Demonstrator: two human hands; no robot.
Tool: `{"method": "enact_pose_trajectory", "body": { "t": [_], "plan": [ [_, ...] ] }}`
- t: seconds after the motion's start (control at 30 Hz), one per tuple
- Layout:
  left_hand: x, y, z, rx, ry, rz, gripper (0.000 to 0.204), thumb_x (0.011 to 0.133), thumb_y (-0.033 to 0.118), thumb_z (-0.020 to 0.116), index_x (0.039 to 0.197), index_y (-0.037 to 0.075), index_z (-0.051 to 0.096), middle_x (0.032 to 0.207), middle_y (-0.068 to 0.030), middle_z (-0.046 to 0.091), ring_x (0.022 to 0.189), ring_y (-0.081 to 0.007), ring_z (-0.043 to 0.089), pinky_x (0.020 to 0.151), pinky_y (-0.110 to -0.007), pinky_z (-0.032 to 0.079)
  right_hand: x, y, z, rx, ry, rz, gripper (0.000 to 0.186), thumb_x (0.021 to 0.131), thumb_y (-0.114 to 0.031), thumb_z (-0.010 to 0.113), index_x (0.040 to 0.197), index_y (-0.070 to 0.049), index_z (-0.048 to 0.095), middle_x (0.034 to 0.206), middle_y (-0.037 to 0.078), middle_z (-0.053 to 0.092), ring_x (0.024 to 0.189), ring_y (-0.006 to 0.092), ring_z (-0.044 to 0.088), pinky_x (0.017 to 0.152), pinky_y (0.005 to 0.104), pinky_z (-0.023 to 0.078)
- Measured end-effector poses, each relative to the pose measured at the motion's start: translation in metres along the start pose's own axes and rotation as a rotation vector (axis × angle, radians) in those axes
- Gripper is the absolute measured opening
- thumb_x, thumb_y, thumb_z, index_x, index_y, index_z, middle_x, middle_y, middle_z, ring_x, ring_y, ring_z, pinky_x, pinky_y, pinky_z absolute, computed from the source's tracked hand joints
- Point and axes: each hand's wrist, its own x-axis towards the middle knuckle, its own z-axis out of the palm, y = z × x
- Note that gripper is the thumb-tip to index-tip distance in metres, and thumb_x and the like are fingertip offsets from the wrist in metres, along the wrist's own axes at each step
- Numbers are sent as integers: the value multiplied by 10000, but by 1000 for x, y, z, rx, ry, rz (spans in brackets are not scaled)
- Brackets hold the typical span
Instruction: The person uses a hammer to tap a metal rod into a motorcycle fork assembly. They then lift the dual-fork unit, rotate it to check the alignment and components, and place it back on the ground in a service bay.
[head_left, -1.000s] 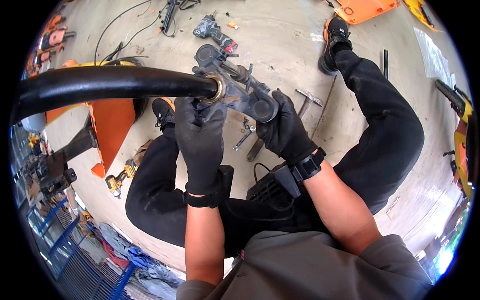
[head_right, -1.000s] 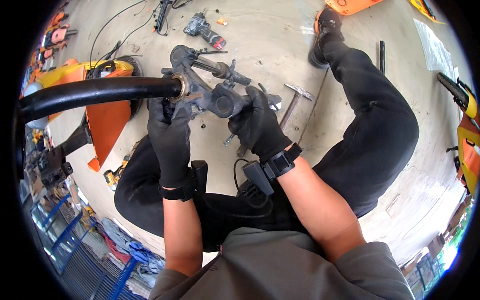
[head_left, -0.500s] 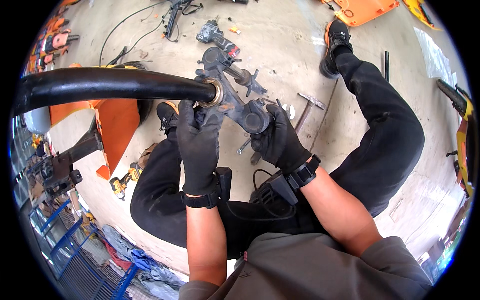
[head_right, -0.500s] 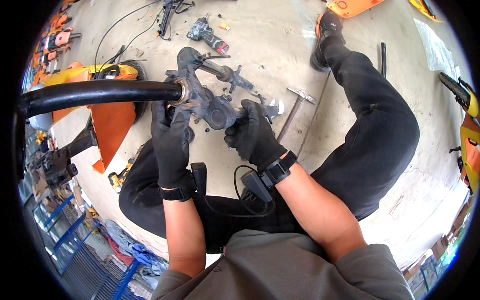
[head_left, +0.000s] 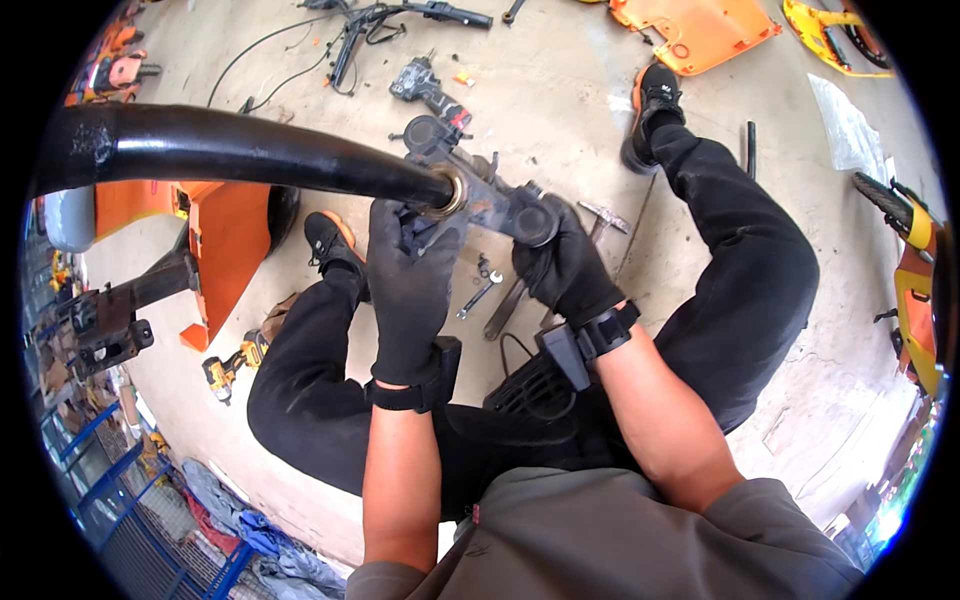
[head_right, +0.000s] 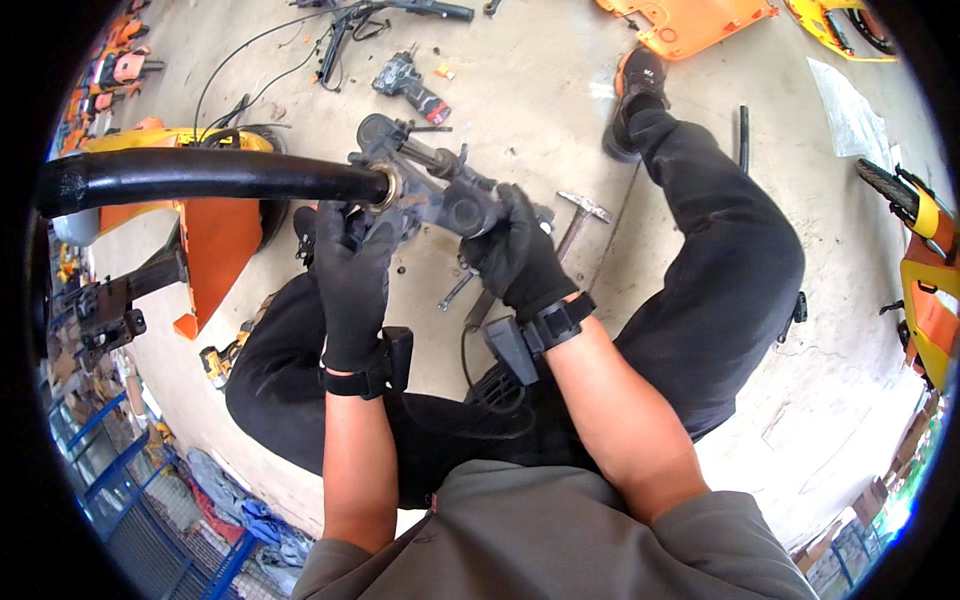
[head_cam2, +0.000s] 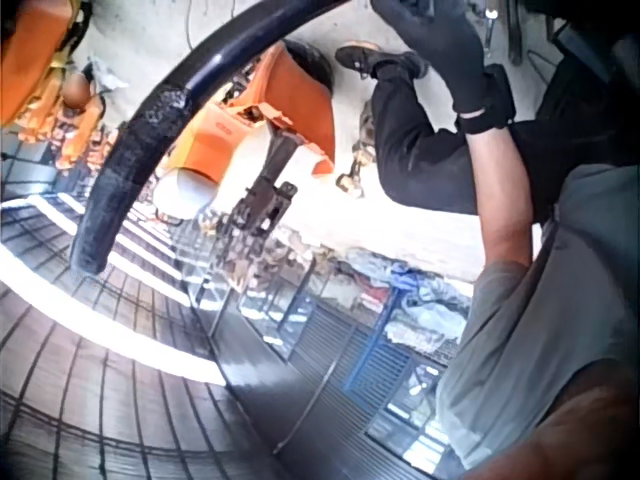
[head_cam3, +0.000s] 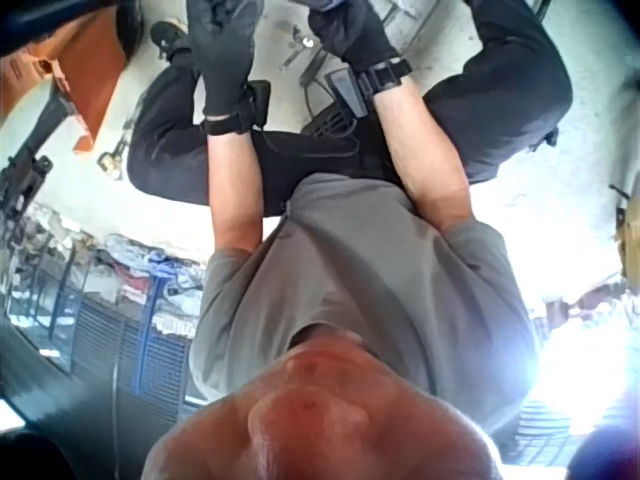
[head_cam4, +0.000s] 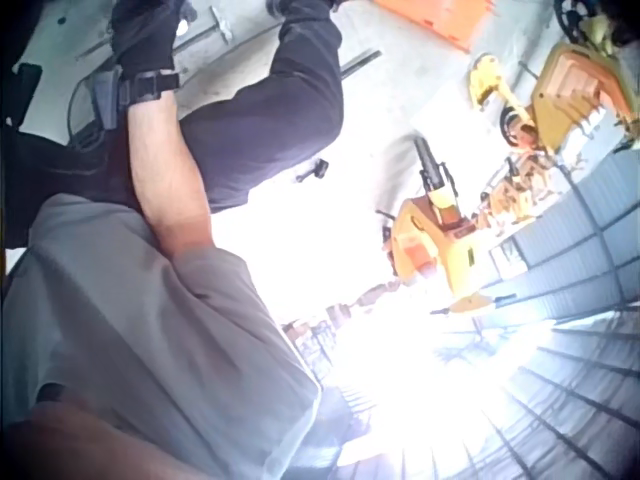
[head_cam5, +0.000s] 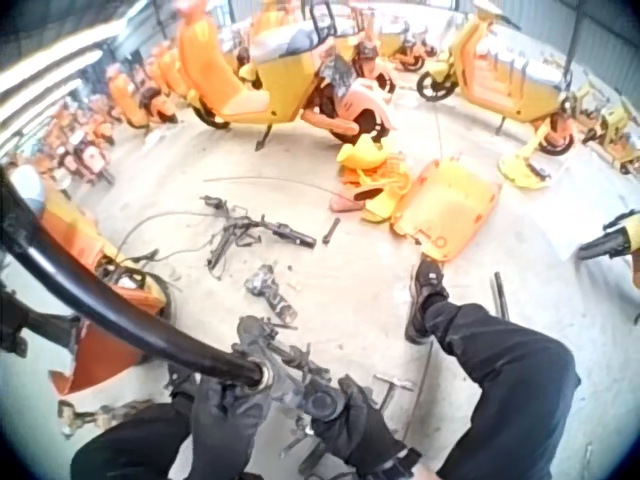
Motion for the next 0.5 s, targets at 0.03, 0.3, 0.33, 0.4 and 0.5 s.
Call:
{"method": "enact_pose_trajectory", "body": {
  "t": [0.03, 0.3, 0.33, 0.4, 0.5],
  "plan": [
    [-3, 1, -2, 46, 4, -23, 424, 866, 2, 638, 1262, -33, 491, 1114, -81, 611, 1005, -123, 589, 879, -267, 476, -4, 6, -5, -123, 89, -66, 382, 1033, -318, 395, 1255, -40, 534, 1111, 74, 666, 948, 154, 674, 752, 280, 595],
    [-2, 2, 7, -130, 7, -49, 416, 919, -8, 501, 1329, -36, 440, 1162, -101, 582, 1035, -170, 592, 912, -292, 477, -3, 32, -23, -131, 407, 3, 291, 990, -419, 450, 929, -146, 531, 779, 32, 566, 673, 181, 547, 603, 311, 461],
    [-1, 1, 11, -163, 14, -71, 420, 920, -3, 498, 1335, -33, 437, 1166, -102, 579, 1043, -168, 590, 916, -296, 478, -5, 30, -17, -152, 429, -10, 291, 979, -417, 475, 842, -164, 513, 708, 34, 529, 626, 189, 505, 582, 318, 426],
    [-4, -5, 6, -213, 8, -125, 406, 947, 34, 491, 1345, -27, 433, 1161, -92, 573, 1062, -157, 578, 917, -305, 486, -5, 35, -9, -117, 422, -3, 302, 979, -422, 472, 846, -154, 506, 705, 47, 529, 619, 200, 502, 586, 328, 429],
    [-8, -8, 3, -394, 3, -217, 361, 990, 92, 468, 1330, -25, 441, 1136, -90, 575, 1054, -149, 578, 913, -300, 490, -4, 38, -4, -113, 433, 36, 329, 969, -445, 480, 859, -138, 522, 716, 70, 544, 621, 214, 513, 594, 347, 436]
  ]
}}
